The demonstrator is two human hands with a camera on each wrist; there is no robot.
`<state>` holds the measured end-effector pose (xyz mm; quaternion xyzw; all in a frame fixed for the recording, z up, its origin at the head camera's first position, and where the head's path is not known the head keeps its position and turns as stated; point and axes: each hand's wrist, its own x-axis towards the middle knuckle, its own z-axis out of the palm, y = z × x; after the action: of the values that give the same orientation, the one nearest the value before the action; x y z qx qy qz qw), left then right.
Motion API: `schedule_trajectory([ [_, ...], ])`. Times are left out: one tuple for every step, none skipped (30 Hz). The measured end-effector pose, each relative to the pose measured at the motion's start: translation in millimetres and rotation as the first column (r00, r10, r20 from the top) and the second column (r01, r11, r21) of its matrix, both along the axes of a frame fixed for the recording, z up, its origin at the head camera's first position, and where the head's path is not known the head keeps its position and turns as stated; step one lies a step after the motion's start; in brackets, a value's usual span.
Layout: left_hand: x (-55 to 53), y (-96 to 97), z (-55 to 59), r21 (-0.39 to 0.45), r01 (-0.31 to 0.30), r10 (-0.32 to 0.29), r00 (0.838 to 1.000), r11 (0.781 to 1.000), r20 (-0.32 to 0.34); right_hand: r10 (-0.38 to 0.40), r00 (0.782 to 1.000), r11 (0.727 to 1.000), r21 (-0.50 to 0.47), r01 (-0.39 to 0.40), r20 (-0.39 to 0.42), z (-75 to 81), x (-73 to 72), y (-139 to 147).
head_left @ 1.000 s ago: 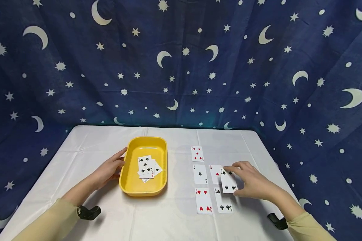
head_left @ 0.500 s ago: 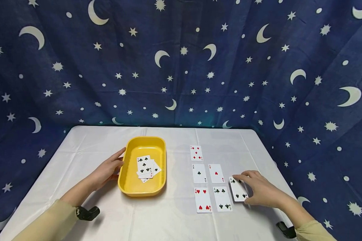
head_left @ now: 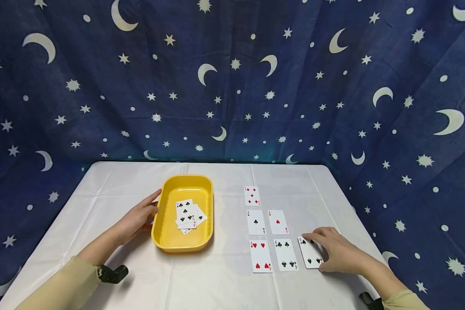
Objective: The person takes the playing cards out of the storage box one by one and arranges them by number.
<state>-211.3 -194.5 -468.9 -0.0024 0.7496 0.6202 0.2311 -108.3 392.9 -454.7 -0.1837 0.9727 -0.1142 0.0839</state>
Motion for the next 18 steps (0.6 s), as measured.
schedule_trajectory([
  [0.0,0.1,0.0,-0.003,0.0,0.0,1.0,1.0,0.001,0.005,1.0,1.0,-0.001,-0.005,-0.003,0.0,0.4,0.4],
  [0.1,0.2,0.2,-0.004,-0.001,0.001,1.0,1.0,0.002,0.011,1.0,1.0,-0.004,-0.011,-0.006,-0.1,0.9,0.7],
  [0.2,0.3,0.5,-0.005,-0.002,0.002,1.0,1.0,0.004,0.015,1.0,1.0,-0.003,-0.015,-0.009,-0.6,1.2,1.2],
  [0.4,0.5,0.8,-0.005,-0.003,0.003,1.0,1.0,0.005,0.02,1.0,1.0,-0.003,-0.02,-0.013,-0.8,1.3,1.7],
  [0.5,0.6,1.0,-0.003,-0.003,0.003,1.0,1.0,0.006,0.023,1.0,1.0,-0.003,-0.023,-0.013,-1.0,1.4,2.0],
  [0.6,0.7,1.3,-0.002,-0.002,0.002,1.0,1.0,0.006,0.024,1.0,1.0,-0.002,-0.024,-0.013,-1.3,1.3,2.3],
  [0.7,0.8,1.6,0.0,-0.002,0.002,1.0,1.0,0.006,0.026,1.0,1.0,0.0,-0.026,-0.01,-2.0,1.1,2.4],
  [0.8,0.8,1.9,0.002,-0.002,0.002,1.0,1.0,0.007,0.021,1.0,1.0,0.003,-0.021,-0.004,-2.3,0.9,2.4],
  [0.8,0.8,2.1,0.004,-0.002,0.002,1.0,1.0,0.006,0.016,1.0,1.0,0.006,-0.016,0.003,-2.8,0.7,2.3],
  [0.8,0.7,2.2,0.005,0.0,0.0,1.0,1.0,0.006,0.012,1.0,1.0,0.008,-0.012,0.01,-3.0,0.4,2.1],
  [0.9,0.6,2.3,0.006,0.002,-0.002,1.0,1.0,0.005,0.005,1.0,1.0,0.01,-0.005,0.019,-3.4,0.2,1.8],
  [0.8,0.5,2.4,0.009,0.004,-0.004,1.0,1.0,0.005,0.002,1.0,1.0,0.013,-0.002,0.024,-3.7,-0.1,1.6],
  [0.8,0.5,2.3,0.011,0.005,-0.005,1.0,1.0,0.005,-0.001,1.0,1.0,0.015,0.0,0.029,-3.9,-0.2,1.3],
  [0.8,0.4,2.4,0.011,0.005,-0.005,1.0,1.0,0.006,-0.004,0.999,1.0,0.018,0.003,0.032,-4.1,-0.4,1.2],
  [0.8,0.4,2.3,0.013,0.005,-0.006,1.0,1.0,0.006,-0.006,0.999,1.0,0.021,0.005,0.036,-4.2,-0.4,0.9],
  [0.7,0.4,2.3,0.013,0.005,-0.006,1.0,1.0,0.006,-0.009,0.999,1.0,0.024,0.008,0.039,-4.4,-0.5,0.8],
  [0.7,0.4,2.2,0.012,0.005,-0.005,1.0,1.0,0.006,-0.011,0.999,1.0,0.027,0.01,0.041,-4.6,-0.6,0.7],
  [0.6,0.5,2.1,0.011,0.005,-0.005,1.0,1.0,0.006,-0.014,0.999,0.999,0.032,0.013,0.042,-4.7,-0.6,0.6],
])
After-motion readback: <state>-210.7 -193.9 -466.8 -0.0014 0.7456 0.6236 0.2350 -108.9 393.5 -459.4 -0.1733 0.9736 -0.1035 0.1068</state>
